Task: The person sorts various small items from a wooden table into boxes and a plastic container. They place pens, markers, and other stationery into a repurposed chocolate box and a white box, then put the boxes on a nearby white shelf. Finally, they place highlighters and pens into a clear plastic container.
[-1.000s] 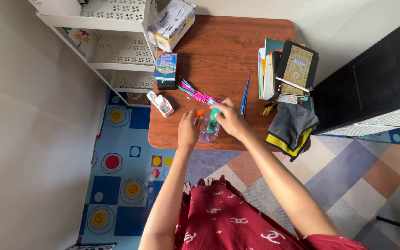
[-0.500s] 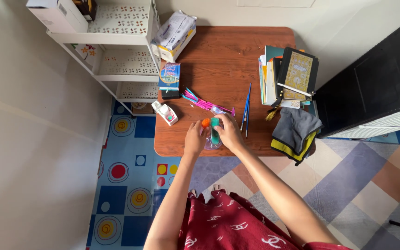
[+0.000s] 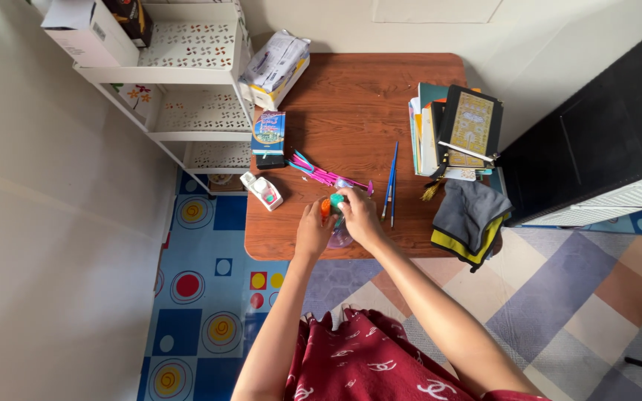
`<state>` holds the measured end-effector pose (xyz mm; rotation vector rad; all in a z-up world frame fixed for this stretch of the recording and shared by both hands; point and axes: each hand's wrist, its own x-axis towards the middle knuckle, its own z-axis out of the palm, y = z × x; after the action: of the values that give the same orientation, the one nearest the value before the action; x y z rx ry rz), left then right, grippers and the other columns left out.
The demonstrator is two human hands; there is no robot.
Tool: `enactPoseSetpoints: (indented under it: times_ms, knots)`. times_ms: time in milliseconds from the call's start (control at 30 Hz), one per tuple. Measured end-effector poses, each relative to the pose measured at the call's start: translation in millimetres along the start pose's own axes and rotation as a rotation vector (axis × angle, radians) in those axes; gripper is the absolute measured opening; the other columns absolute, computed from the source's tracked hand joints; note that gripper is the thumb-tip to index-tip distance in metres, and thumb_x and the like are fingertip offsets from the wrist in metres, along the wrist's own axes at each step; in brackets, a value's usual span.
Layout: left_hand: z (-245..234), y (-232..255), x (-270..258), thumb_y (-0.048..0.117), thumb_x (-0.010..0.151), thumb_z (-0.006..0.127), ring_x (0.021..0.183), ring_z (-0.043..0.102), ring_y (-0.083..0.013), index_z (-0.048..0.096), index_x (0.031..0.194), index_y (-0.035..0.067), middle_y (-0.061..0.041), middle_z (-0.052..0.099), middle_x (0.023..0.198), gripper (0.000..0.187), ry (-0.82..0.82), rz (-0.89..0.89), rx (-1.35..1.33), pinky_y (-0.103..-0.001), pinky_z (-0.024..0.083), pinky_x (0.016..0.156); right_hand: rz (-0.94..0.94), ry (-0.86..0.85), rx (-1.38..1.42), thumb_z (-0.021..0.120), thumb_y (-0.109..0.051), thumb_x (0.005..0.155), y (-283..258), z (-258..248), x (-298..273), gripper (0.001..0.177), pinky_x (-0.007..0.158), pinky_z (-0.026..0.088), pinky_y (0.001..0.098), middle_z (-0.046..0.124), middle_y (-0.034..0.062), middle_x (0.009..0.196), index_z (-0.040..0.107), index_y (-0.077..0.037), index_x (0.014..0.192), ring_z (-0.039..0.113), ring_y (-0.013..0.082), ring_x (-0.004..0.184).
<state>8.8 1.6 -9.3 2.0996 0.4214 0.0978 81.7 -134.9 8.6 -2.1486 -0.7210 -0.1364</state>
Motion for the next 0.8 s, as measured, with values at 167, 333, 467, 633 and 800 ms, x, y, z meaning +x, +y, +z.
enactPoseSetpoints:
  times_ms: [167, 333, 467, 633, 800]
  knots:
    - [7.9, -3.2, 1.6, 0.034, 0.09, 0.071, 0.113, 0.063, -0.0461, 0.053, 0.131, 0.019, -0.019, 0.062, 0.114, 0.048, -0.021, 0.007, -0.035, -0.056, 0.053, 0.097, 0.054, -0.04, 0.069, 0.07, -0.007, 0.091, -12.7, 0.5, -5.9, 0.024, 0.091, 0.057, 0.0464, 0.074, 0.01, 0.106, 0.069, -0.015, 0.115, 0.07, 0.0346, 0.105]
    - [6.2, -0.5, -3.6, 0.036, 0.091, 0.07, 0.109, 0.066, -0.0422, 0.057, 0.116, 0.019, -0.015, 0.067, 0.107, 0.034, 0.025, -0.039, -0.056, -0.054, 0.055, 0.094, 0.16, 0.012, 0.193, 0.07, -0.009, 0.091, -18.0, -19.6, -2.4, 0.025, 0.091, 0.058, 0.0424, 0.075, 0.0087, 0.106, 0.074, -0.016, 0.115, 0.07, 0.0309, 0.106]
    - [-10.4, 12.9, -17.4, 0.031, 0.091, 0.07, 0.109, 0.067, -0.0422, 0.057, 0.118, 0.019, -0.018, 0.07, 0.105, 0.032, 0.106, -0.137, -0.146, -0.053, 0.054, 0.092, 0.487, 0.138, 0.011, 0.064, -0.009, 0.092, 64.1, -29.7, -13.3, 0.026, 0.093, 0.057, 0.045, 0.072, 0.0164, 0.106, 0.072, -0.01, 0.116, 0.069, 0.0348, 0.106]
    - [-12.6, 11.6, -18.7, 0.029, 0.09, 0.068, 0.111, 0.066, -0.0429, 0.057, 0.12, 0.022, -0.02, 0.07, 0.106, 0.033, 0.118, -0.248, -0.214, -0.053, 0.053, 0.095, 0.803, -0.135, -0.389, 0.069, -0.035, 0.093, 116.9, -39.6, -26.8, 0.041, 0.095, 0.057, 0.0527, 0.067, 0.0214, 0.12, 0.069, -0.007, 0.122, 0.068, 0.0406, 0.113]
    - [-8.6, 15.6, -19.2, 0.032, 0.088, 0.073, 0.111, 0.066, -0.0452, 0.057, 0.119, 0.019, -0.023, 0.07, 0.107, 0.037, 0.119, -0.252, -0.272, -0.054, 0.053, 0.092, 0.823, -0.253, -0.514, 0.068, -0.015, 0.093, 143.4, -30.8, -28.3, 0.031, 0.082, 0.061, 0.0544, 0.069, 0.0224, 0.109, 0.064, 0.002, 0.119, 0.073, 0.0434, 0.1]
